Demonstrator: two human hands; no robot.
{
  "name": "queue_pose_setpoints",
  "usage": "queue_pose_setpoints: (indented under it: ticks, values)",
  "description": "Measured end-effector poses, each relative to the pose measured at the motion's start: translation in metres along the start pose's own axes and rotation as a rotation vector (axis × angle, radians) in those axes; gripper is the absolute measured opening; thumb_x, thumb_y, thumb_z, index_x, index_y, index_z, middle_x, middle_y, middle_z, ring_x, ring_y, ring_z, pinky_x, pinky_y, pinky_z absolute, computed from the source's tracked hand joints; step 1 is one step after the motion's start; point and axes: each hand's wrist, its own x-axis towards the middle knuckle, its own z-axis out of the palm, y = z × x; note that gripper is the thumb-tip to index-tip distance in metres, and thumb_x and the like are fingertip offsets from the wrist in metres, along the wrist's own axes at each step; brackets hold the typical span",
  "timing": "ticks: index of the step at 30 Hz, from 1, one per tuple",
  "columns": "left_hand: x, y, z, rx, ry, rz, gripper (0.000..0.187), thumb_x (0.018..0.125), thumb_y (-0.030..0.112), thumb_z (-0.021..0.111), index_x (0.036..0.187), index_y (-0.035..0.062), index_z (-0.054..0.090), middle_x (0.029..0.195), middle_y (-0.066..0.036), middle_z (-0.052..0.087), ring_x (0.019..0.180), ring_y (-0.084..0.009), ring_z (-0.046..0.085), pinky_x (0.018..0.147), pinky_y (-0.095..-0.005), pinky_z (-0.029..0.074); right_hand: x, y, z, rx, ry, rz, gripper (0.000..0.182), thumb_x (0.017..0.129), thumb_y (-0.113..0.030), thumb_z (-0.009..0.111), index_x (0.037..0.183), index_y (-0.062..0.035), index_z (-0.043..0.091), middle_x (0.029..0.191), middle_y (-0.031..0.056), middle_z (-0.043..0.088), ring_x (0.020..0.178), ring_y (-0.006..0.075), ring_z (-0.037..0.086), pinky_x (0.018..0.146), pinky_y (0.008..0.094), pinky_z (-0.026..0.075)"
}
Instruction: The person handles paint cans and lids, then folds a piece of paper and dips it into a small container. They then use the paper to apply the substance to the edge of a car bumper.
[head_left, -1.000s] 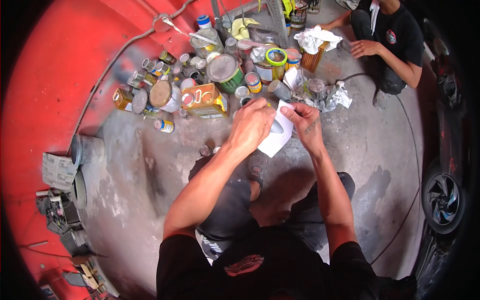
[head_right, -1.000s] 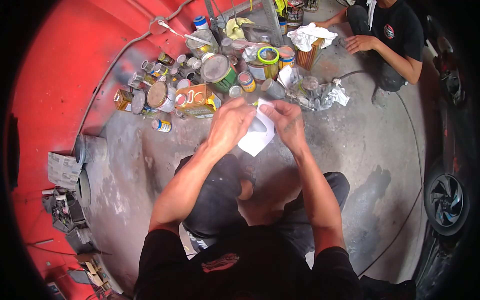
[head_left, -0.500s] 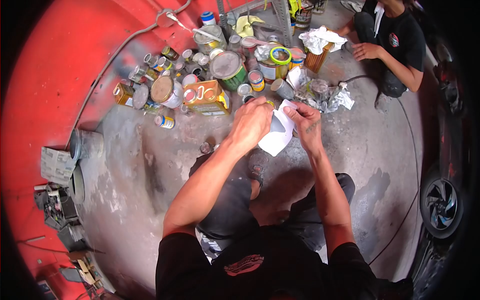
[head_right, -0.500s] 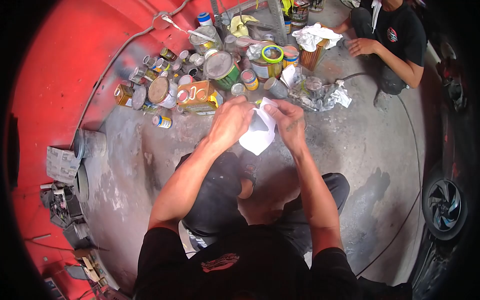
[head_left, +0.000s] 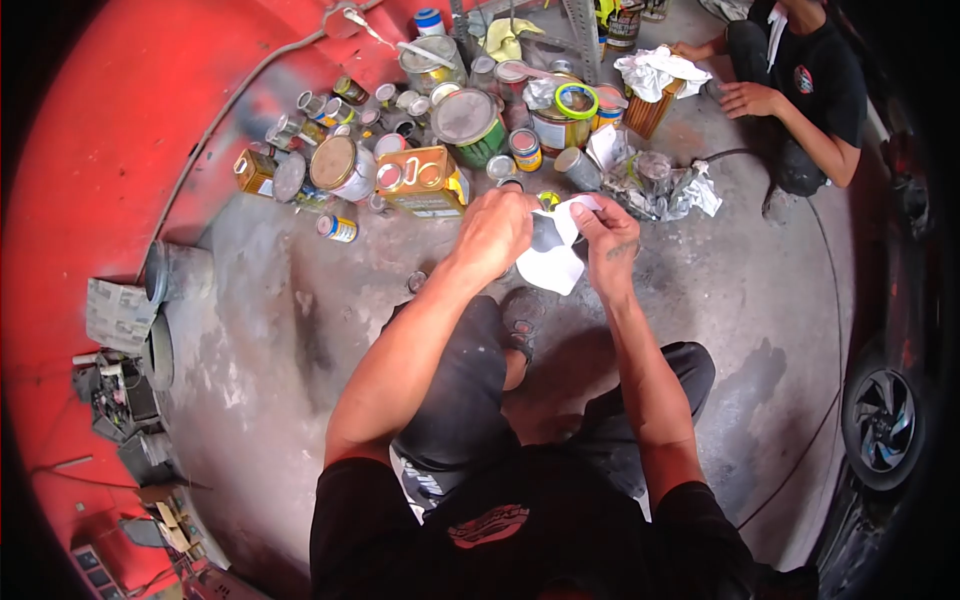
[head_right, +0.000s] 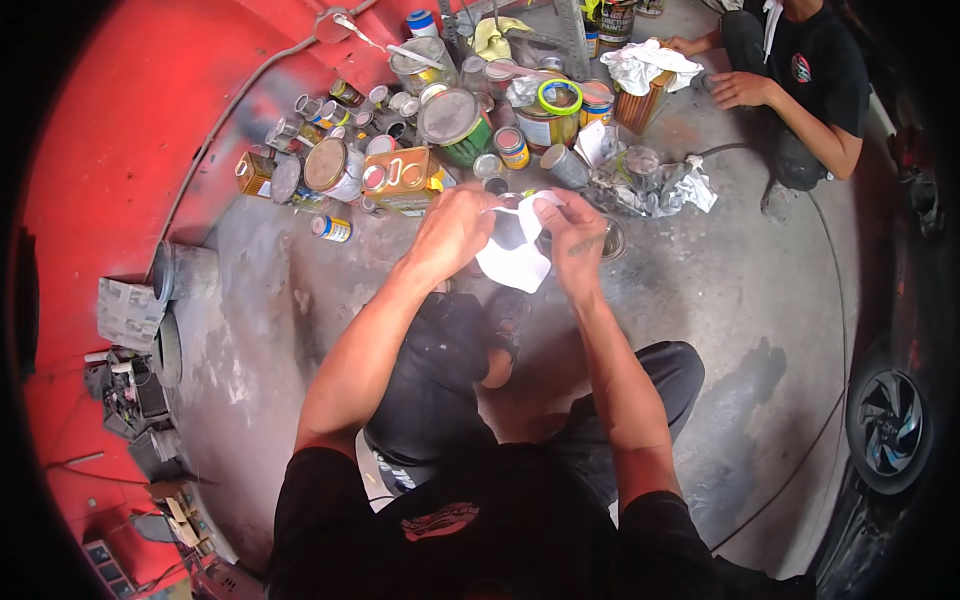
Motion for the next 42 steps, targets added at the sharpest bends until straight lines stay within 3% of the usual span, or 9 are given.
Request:
queue_pose_setpoints:
  ticks: [8,12,14,16,18,25,34,38,42]
  values:
    - [0.0,-0.014,-0.003,0.003,-0.024,-0.036,0.023,0.085,0.001,0.066,0.105,-0.0007,0.078,0.1,-0.021,0.071,0.096,-0.0411,0.071,0.087,-0.0475,0.055,0.002,0.026,0.001,0.157,0.023,0.025,0.023,0.099,-0.008,0.073,0.116,0.0068,0.072,0.102,0.0086,0.077,0.088,0.0137,0.07,0.079,0.0268,0.056]
    - [0.008,-0.03,-0.012,-0.275,-0.257,-0.086,0.037,0.087,0.015,0.079,0.122,0.0026,0.075,0.12,-0.012,0.071,0.112,-0.0256,0.069,0.094,-0.0368,0.054,-0.001,0.019,0.001,0.085,-0.015,0.007,0.024,0.099,-0.008,0.073,0.119,0.0057,0.071,0.103,0.0084,0.077,0.09,0.0127,0.069,0.081,0.0263,0.055]
    - [0.011,-0.029,-0.016,-0.717,-0.336,-0.148,0.042,0.09,0.018,0.08,0.129,0.0038,0.072,0.129,-0.009,0.071,0.115,-0.0195,0.067,0.097,-0.0343,0.053,0.003,0.011,-0.004,0.01,-0.063,0.025,0.024,0.099,-0.008,0.073,0.119,0.0047,0.071,0.103,0.0075,0.076,0.09,0.0123,0.069,0.081,0.0261,0.054]
    - [0.015,-0.03,-0.013,-0.684,-0.369,-0.137,0.044,0.091,0.018,0.081,0.132,0.0035,0.07,0.132,-0.006,0.07,0.117,-0.0154,0.064,0.098,-0.0331,0.052,0.005,-0.004,-0.003,0.013,-0.077,0.034,0.023,0.099,-0.008,0.073,0.118,0.0044,0.071,0.102,0.007,0.076,0.09,0.0119,0.069,0.081,0.026,0.054]
    - [0.018,-0.032,0.001,-0.685,-0.393,-0.133,0.042,0.087,0.008,0.083,0.126,0.0008,0.072,0.109,-0.006,0.073,0.1,-0.0141,0.067,0.087,-0.0322,0.054,0.009,-0.004,-0.004,0.018,-0.094,0.044,0.022,0.099,-0.007,0.072,0.117,0.0041,0.071,0.102,0.0066,0.076,0.09,0.0114,0.068,0.081,0.0259,0.054]
    - [0.022,-0.034,0.011,-0.669,-0.361,-0.191,0.02,0.089,0.013,0.079,0.102,-0.0016,0.077,0.091,-0.009,0.077,0.085,-0.0183,0.072,0.079,-0.0356,0.056,0.017,0.005,-0.003,0.185,-0.113,0.045,0.019,0.099,-0.005,0.072,0.116,0.0036,0.071,0.101,0.0064,0.076,0.088,0.0114,0.069,0.079,0.026,0.055]
    - [0.027,-0.038,0.001,-0.316,-0.2,-0.22,0.01,0.089,0.007,0.074,0.093,-0.001,0.079,0.083,-0.008,0.076,0.074,-0.0137,0.069,0.069,-0.0334,0.055,0.019,0.016,0.008,0.293,0.062,0.029,0.016,0.1,-0.006,0.072,0.113,0.0033,0.071,0.102,0.0062,0.075,0.089,0.0135,0.07,0.079,0.0286,0.057]
    - [0.025,-0.074,-0.004,-0.351,-0.087,-0.332,0.011,0.088,0.008,0.074,0.093,0.0011,0.08,0.078,-0.012,0.075,0.07,-0.0176,0.07,0.065,-0.0353,0.055,0.042,0.024,-0.02,0.5,0.21,-0.012,0.019,0.102,-0.01,0.07,0.117,0.0012,0.068,0.107,0.0077,0.074,0.092,0.0173,0.073,0.078,0.0333,0.062]
    - [0.023,-0.152,-0.006,-0.324,-0.004,-0.311,0.01,0.092,0.011,0.073,0.095,0.0027,0.079,0.079,-0.008,0.075,0.07,-0.0145,0.069,0.066,-0.0338,0.054,0.031,0.034,-0.043,0.268,0.166,0.074,0.016,0.102,-0.011,0.069,0.111,0.0018,0.071,0.103,0.0075,0.074,0.09,0.0167,0.072,0.077,0.0349,0.062]
